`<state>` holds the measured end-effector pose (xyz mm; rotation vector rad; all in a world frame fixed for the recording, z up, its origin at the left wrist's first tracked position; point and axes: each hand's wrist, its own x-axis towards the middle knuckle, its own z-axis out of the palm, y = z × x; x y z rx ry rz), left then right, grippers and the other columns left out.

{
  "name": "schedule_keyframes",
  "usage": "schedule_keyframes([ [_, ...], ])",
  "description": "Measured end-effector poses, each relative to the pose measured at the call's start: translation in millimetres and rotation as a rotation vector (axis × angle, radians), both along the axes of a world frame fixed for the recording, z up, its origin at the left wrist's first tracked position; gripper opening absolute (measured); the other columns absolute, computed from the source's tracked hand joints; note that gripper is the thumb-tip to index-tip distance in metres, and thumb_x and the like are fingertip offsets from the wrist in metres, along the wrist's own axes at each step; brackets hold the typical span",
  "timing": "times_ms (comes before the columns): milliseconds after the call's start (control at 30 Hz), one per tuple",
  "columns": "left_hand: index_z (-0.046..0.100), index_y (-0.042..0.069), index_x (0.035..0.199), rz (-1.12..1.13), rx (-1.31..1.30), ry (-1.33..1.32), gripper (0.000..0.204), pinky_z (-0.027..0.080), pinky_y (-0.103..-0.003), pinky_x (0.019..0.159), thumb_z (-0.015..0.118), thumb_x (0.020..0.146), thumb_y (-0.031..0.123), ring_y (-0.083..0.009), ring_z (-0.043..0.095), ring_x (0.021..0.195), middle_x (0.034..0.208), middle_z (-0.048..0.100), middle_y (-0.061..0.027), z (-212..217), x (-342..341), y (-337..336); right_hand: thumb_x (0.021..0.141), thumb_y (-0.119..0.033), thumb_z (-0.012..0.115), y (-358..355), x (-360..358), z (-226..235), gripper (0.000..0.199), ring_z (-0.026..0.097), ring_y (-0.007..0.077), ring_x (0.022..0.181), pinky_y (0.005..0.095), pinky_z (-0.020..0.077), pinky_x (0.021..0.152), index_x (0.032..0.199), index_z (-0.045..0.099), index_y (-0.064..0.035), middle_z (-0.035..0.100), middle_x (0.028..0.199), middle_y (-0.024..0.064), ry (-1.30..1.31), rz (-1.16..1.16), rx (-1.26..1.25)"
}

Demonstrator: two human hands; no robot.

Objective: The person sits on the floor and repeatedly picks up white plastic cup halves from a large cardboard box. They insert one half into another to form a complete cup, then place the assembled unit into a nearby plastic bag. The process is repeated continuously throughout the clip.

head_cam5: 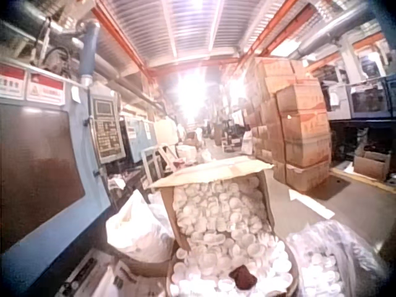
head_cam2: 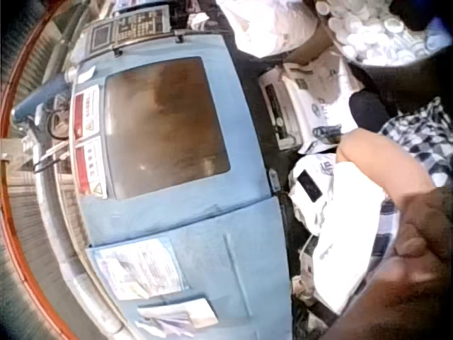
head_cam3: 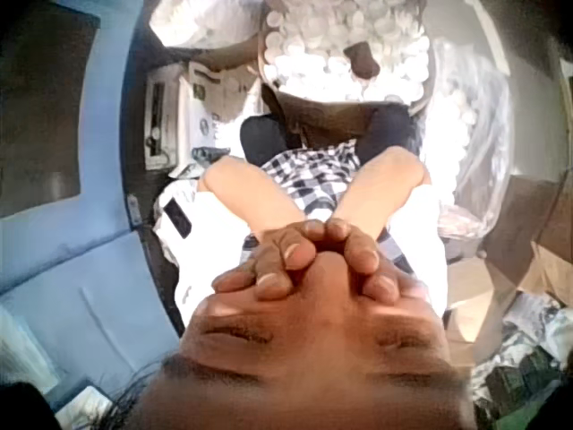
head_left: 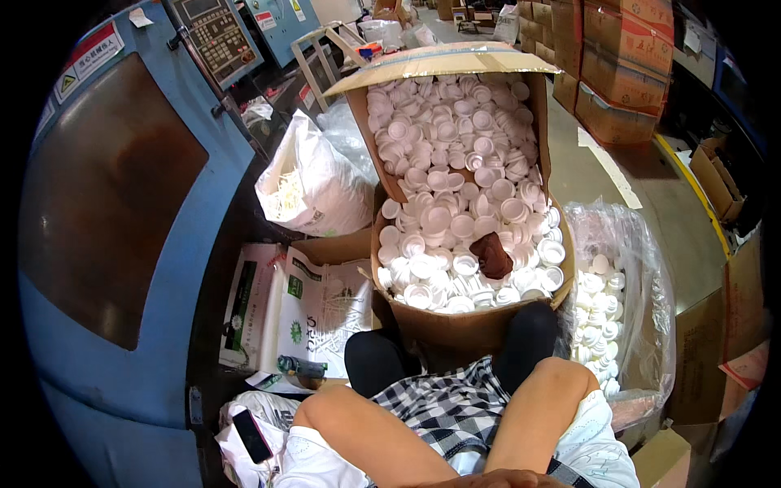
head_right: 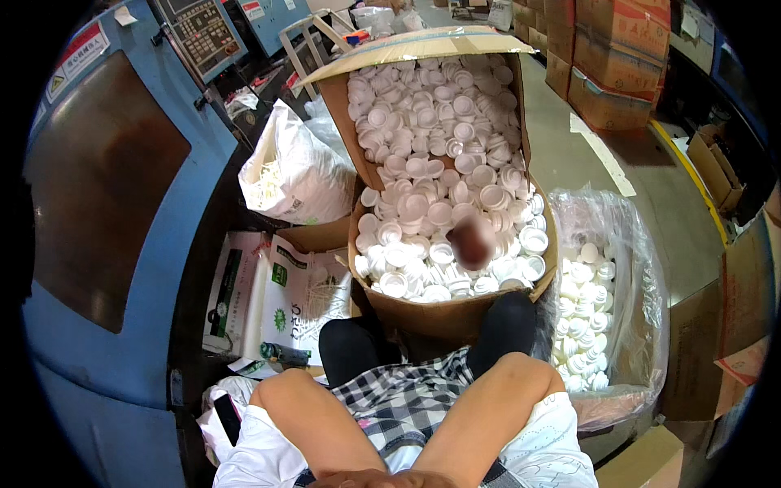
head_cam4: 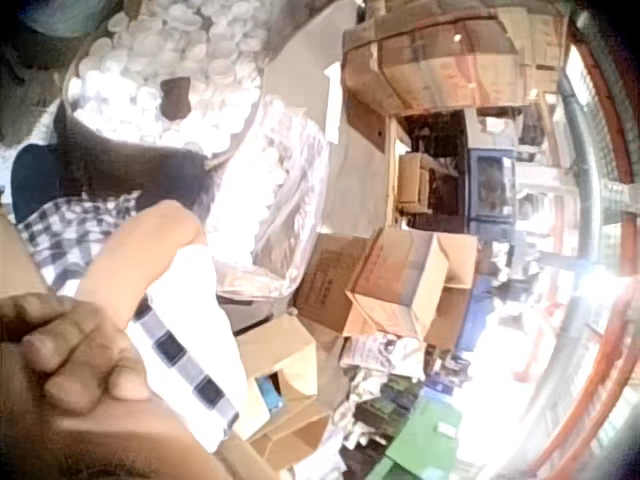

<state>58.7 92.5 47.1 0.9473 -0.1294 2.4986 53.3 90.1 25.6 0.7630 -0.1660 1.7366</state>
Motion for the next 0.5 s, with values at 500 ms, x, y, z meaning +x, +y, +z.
schedule_keyframes([
  [500, 0.044, 0.014, 0.128, -0.353, -0.099, 0.125, 0.043, 0.026, -0.042, 0.104, 0.042, 0.092, 0.038, -0.0319, 0.049, 0.112, 0.121, 0.049, -0.0220, -4.9, -20.4, -7.5, 0.093, -0.031, 0.036, 49.7, 38.6, 27.0, 0.032, 0.048, 0.0209, 0.112, 0.0325, 0.0217, 0.104, 0.117, 0.054, -0.0184, 0.053, 0.118, 0.0097, -0.303, -0.041, 0.262],
])
